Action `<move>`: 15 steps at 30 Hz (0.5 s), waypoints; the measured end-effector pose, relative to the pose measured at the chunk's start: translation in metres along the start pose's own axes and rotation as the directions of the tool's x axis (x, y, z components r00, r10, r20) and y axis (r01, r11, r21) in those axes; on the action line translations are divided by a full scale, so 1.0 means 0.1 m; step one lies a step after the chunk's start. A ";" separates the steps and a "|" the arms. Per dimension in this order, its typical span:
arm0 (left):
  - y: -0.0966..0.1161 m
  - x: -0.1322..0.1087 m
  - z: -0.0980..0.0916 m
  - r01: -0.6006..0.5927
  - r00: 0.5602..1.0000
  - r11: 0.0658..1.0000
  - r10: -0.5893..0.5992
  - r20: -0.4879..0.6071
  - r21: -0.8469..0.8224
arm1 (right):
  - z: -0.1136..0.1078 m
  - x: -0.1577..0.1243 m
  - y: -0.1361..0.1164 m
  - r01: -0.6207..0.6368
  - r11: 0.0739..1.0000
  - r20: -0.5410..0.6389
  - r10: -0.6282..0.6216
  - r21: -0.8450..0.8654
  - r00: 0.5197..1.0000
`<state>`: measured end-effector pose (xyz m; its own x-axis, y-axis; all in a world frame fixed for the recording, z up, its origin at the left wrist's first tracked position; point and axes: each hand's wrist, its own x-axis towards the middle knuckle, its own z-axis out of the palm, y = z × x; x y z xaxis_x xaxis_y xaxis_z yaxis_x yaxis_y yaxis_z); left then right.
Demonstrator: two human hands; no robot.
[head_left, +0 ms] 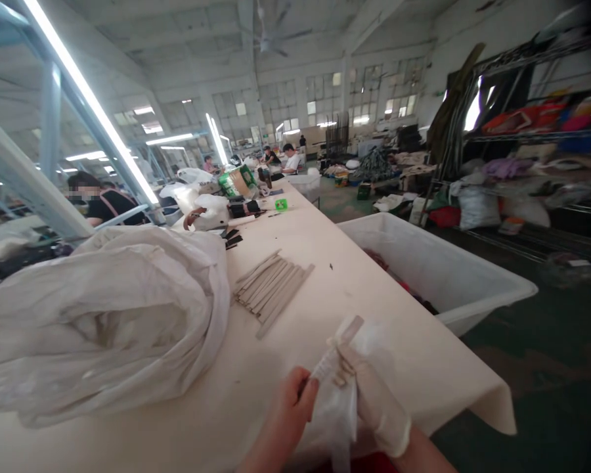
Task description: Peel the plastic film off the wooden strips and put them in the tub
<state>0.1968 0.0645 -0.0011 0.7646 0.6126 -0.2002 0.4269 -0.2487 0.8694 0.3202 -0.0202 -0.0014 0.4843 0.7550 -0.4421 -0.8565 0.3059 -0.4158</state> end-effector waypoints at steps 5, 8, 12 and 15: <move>0.02 0.05 0.12 -0.014 1.000 1.000 0.014 0.007 -0.002 | -0.07 0.00 0.04 -0.023 1.000 0.033 0.023 0.000 0.999; 0.02 0.05 0.14 -0.017 1.000 0.999 0.017 0.019 0.044 | -0.10 0.06 -0.06 0.062 0.996 0.010 -0.062 0.065 0.998; 0.07 0.15 0.16 -0.041 0.996 0.997 0.046 -0.074 0.063 | -0.10 0.11 -0.08 -0.088 0.996 0.025 0.088 -0.001 0.996; 0.06 0.33 0.09 0.006 0.996 0.988 0.008 -0.087 0.155 | -0.15 0.11 -0.17 -0.103 0.993 0.086 0.097 0.064 0.992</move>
<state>0.2291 0.0760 -0.0063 0.7233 0.6733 -0.1533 0.5007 -0.3585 0.7879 0.3424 -0.0259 -0.0110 0.3816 0.8284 -0.4100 -0.9114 0.2633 -0.3162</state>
